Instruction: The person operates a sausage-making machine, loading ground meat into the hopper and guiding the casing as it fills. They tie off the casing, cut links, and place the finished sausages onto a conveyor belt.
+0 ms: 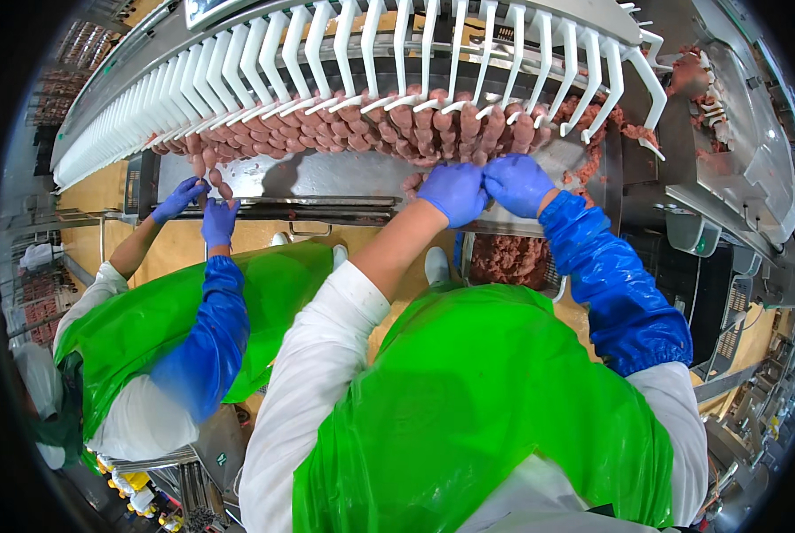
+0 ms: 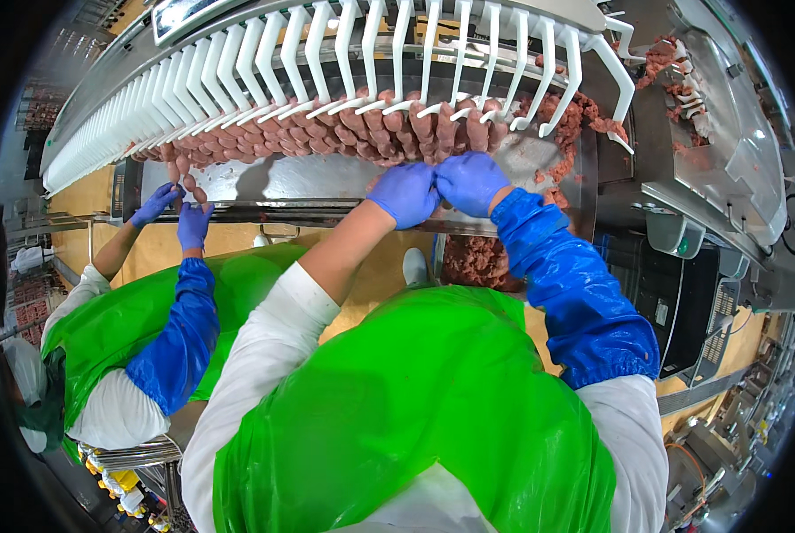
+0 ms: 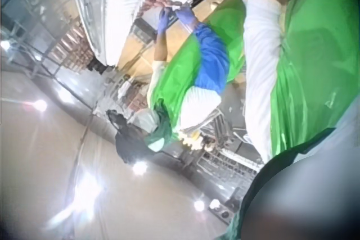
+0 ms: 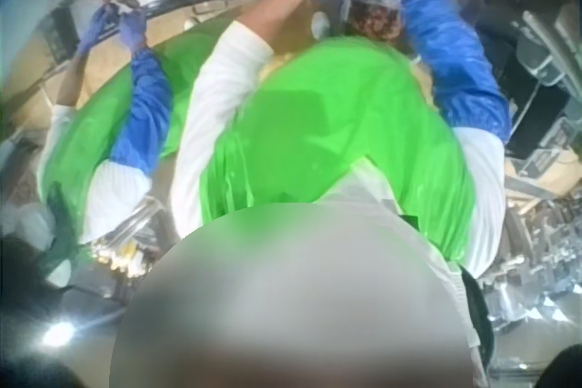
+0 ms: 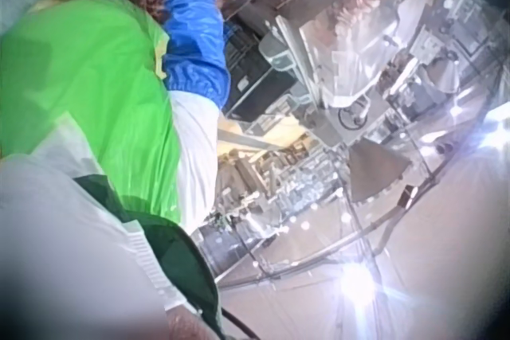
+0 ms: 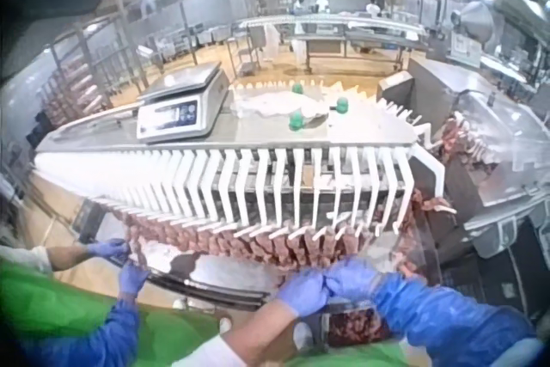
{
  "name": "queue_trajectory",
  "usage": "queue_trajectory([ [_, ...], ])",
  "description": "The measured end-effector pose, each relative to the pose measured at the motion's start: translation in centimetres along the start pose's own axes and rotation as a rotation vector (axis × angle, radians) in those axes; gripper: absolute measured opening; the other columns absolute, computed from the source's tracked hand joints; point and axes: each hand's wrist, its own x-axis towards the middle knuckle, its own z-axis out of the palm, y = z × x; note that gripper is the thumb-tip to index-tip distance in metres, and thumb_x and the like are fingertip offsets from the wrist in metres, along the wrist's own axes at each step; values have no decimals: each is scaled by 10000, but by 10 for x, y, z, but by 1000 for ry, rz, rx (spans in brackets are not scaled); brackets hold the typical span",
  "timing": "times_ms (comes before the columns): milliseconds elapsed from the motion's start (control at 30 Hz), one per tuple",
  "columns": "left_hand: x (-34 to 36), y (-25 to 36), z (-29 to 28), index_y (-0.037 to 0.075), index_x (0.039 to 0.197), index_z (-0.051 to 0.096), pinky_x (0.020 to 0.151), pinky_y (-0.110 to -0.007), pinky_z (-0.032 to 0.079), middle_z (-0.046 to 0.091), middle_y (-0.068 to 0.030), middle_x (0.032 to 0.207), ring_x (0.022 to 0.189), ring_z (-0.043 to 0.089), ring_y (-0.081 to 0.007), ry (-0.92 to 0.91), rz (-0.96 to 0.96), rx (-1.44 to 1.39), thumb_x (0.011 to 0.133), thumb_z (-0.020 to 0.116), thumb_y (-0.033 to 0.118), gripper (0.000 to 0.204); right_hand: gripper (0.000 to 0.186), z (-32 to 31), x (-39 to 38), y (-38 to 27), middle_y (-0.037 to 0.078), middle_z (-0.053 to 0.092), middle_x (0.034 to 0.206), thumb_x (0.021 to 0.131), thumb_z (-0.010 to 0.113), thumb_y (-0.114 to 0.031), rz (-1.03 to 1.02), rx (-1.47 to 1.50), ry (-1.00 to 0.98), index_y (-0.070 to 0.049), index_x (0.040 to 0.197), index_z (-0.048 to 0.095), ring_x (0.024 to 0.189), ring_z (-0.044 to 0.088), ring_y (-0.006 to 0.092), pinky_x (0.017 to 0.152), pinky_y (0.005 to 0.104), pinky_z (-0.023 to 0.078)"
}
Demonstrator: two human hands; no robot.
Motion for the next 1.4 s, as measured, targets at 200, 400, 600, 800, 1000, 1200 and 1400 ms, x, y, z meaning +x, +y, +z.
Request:
queue_trajectory([
  [200,2,-17,-12,143,791,666,935,-520,412,652,-62,869,888,645,-250,68,425,447,813,565,255,152,265,-9,-38,26,157,658,969,938,495,-261,122,276,-55,-62,951,670,888,619,370,791,453,505],
  [400,-6,-64,17,150,803,689,983,-466,378,643,-77,890,920,633,-257,228,441,432,819,560,288,189,269,26,-44,22,148,660,969,933,511,-298,61,265,88,-85,963,673,898,620,369,775,466,506],
  [600,-13,-103,34,109,864,672,996,-440,393,642,-102,961,984,606,-288,266,400,355,813,552,233,180,277,45,-47,18,146,668,1010,923,517,-302,171,299,51,-89,1000,676,923,629,367,805,448,507],
  [800,-34,-151,39,84,982,677,987,-452,422,653,-145,1066,1095,585,-322,-130,-281,331,814,568,221,243,269,17,-68,39,121,650,852,945,506,-251,382,745,53,-28,941,655,782,622,255,744,362,492],
  [1000,14,-35,114,79,1209,625,960,-425,470,641,-155,1176,1100,613,-322,445,250,12,771,748,363,536,272,-76,-61,-8,55,590,762,979,489,-208,318,1069,85,5,890,635,697,538,134,683,281,455],
  [1200,38,8,113,83,1145,665,791,-303,509,687,-45,979,885,636,-142,179,-72,-987,829,728,218,349,273,-148,-90,-13,63,596,801,985,469,-157,169,1004,402,11,825,612,717,555,168,682,290,462],
  [1400,5,68,0,20,1142,650,712,-261,499,682,-53,980,822,629,-139,376,-48,-1385,879,590,119,287,327,-138,-155,36,139,580,840,1002,401,-193,200,1620,768,-4,754,501,893,611,276,867,398,511],
])
